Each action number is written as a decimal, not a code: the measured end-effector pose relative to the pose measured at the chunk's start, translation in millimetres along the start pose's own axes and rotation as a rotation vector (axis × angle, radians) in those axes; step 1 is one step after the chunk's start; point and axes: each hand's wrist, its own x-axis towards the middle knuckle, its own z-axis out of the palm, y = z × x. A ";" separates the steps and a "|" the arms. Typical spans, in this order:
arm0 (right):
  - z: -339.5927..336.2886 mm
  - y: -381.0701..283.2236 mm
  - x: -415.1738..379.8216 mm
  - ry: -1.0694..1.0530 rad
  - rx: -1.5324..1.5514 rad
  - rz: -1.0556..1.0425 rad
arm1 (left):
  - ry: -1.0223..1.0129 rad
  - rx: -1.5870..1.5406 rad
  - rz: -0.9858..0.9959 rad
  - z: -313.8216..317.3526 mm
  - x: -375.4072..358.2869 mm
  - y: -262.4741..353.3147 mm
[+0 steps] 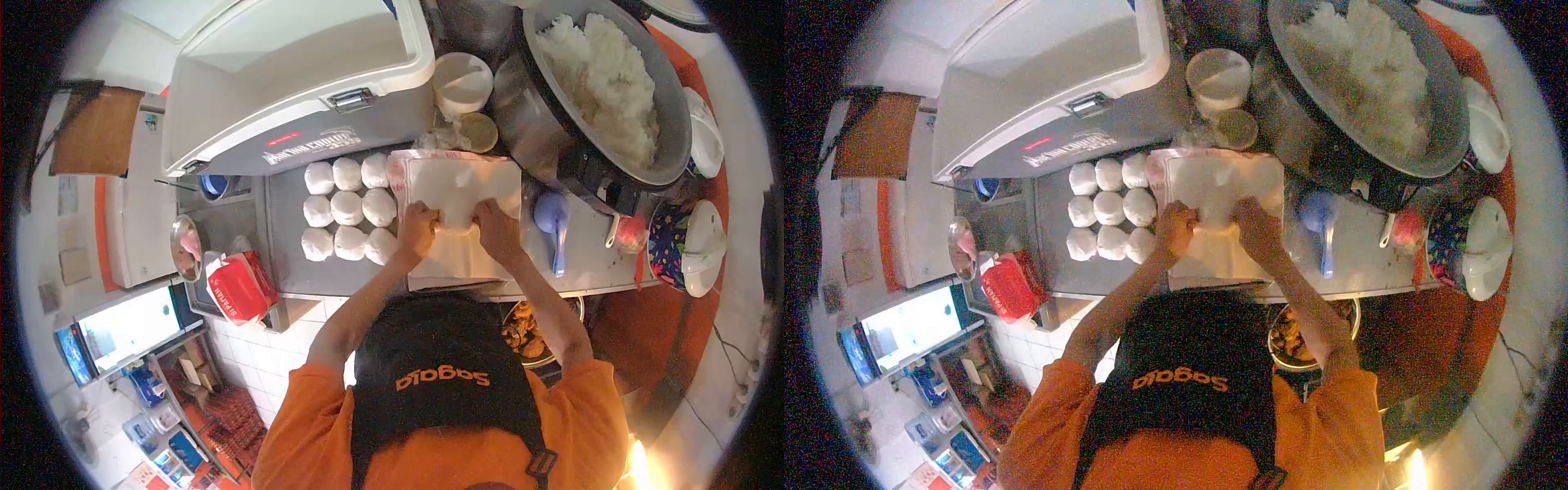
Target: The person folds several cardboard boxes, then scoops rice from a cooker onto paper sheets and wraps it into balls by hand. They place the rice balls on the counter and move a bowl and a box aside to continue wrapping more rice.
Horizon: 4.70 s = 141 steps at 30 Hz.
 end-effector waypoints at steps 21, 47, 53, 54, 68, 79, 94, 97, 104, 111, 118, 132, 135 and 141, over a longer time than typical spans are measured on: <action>-128.9 -131.5 -4.9 0.036 0.495 -0.002 | 0.416 -1.491 -0.628 -165.3 -85.4 -28.7; -400.9 3.4 120.4 -0.105 -0.425 0.389 | 0.276 -0.285 0.687 -170.3 113.0 185.4; -324.1 27.5 215.3 -0.170 -0.655 0.297 | 0.395 -0.861 0.418 -142.1 187.4 225.8; -318.5 28.3 214.1 -0.196 -0.628 0.308 | 0.358 -0.967 0.320 -140.2 189.5 229.8; -240.8 66.5 219.7 -0.205 -0.634 0.359 | 0.368 -1.386 -0.030 -132.9 198.3 248.2; -230.2 88.9 219.8 -1.052 -0.679 -0.171 | 0.119 -1.528 -0.198 -124.4 204.7 220.0; -383.0 36.4 141.0 -0.631 0.053 0.359 | 0.109 -1.694 0.206 -125.4 203.6 214.6; -401.3 37.2 139.0 -0.625 0.444 0.684 | 0.116 -1.593 0.218 -135.4 202.0 203.5; -414.7 3.6 35.9 -0.391 0.998 0.737 | 0.176 -0.567 0.236 -110.3 109.4 130.2; -219.4 -61.4 -39.4 -0.457 0.634 0.379 | -0.159 0.256 0.203 -22.0 -43.4 24.4; -14.4 -33.4 -31.0 0.145 -0.303 -0.022 | -0.145 0.123 0.095 -22.0 -46.7 17.6; -51.4 30.5 -75.7 0.204 -0.354 0.556 | -0.135 0.263 0.235 -21.0 -67.8 16.9; -69.3 77.5 -90.1 0.203 -0.230 0.654 | -0.087 0.252 0.326 1.3 -84.2 -0.8; -55.6 41.8 -87.6 0.449 -0.211 0.108 | 0.055 0.233 0.536 23.2 -96.8 -17.3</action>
